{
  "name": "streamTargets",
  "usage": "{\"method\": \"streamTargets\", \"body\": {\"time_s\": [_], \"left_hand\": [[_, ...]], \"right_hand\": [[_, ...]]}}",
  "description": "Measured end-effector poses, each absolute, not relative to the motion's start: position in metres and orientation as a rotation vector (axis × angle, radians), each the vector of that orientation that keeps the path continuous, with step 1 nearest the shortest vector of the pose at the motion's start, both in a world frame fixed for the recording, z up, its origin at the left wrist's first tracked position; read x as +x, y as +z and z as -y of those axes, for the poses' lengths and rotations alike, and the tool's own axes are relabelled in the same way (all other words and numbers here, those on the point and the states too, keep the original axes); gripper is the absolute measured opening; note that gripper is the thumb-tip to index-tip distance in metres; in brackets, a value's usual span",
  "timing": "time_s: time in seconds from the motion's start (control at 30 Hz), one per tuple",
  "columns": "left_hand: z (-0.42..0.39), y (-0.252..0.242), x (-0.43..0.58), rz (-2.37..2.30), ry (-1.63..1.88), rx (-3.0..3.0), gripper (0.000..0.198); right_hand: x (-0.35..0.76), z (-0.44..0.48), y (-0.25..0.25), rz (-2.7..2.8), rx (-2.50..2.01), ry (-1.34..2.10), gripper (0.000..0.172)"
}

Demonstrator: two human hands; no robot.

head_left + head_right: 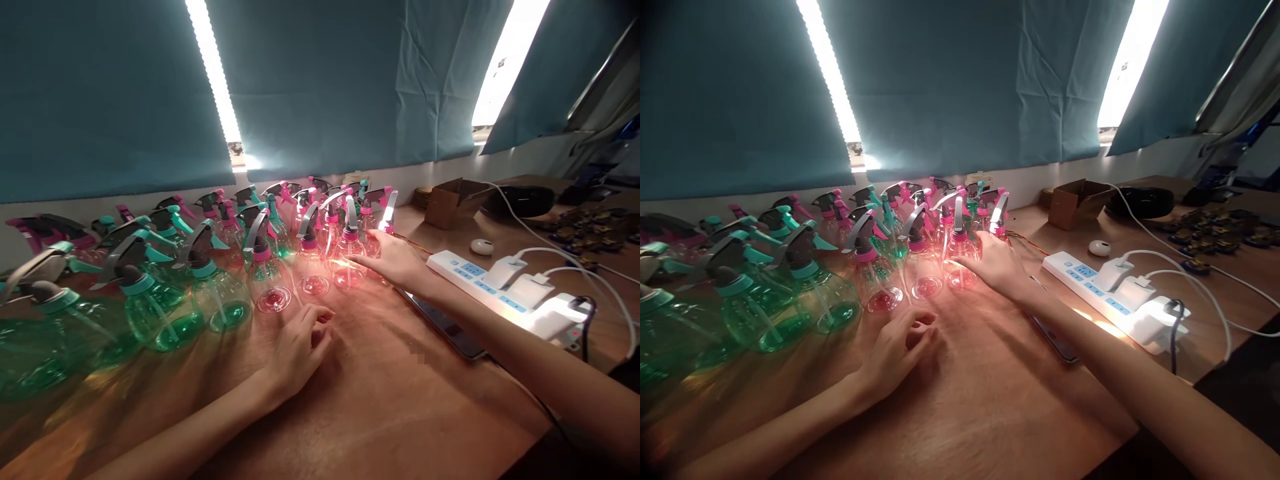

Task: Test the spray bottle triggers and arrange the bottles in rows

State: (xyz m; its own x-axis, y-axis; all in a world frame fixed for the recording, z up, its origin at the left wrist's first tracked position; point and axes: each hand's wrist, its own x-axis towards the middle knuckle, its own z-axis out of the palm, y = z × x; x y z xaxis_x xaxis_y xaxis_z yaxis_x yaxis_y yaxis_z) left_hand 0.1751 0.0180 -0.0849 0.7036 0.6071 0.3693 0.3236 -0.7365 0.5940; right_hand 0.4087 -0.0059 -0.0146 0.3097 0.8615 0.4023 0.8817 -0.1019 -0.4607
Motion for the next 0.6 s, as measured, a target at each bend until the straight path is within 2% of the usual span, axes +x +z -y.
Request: {"method": "streamTargets", "body": {"time_s": [0.07, 0.3, 0.47, 0.6], "left_hand": [[-0.018, -0.085, 0.177, -0.708, 0.768, 2.409, 0.010], [-0.017, -0.084, 0.177, -0.725, 0.782, 2.363, 0.011], [-0.015, -0.082, 0.177, -0.730, 0.816, 2.312, 0.010], [-0.010, -0.072, 0.173, -0.753, 0.859, 2.277, 0.011]], "right_hand": [[0.408, -0.008, -0.020, 1.526, -1.931, -0.002, 0.076], [0.410, -0.027, -0.033, 1.535, -1.808, -0.043, 0.058], [0.413, -0.008, -0.031, 1.572, -1.807, -0.041, 0.048], [0.406, 0.021, -0.025, 1.622, -1.806, -0.015, 0.049]]}}
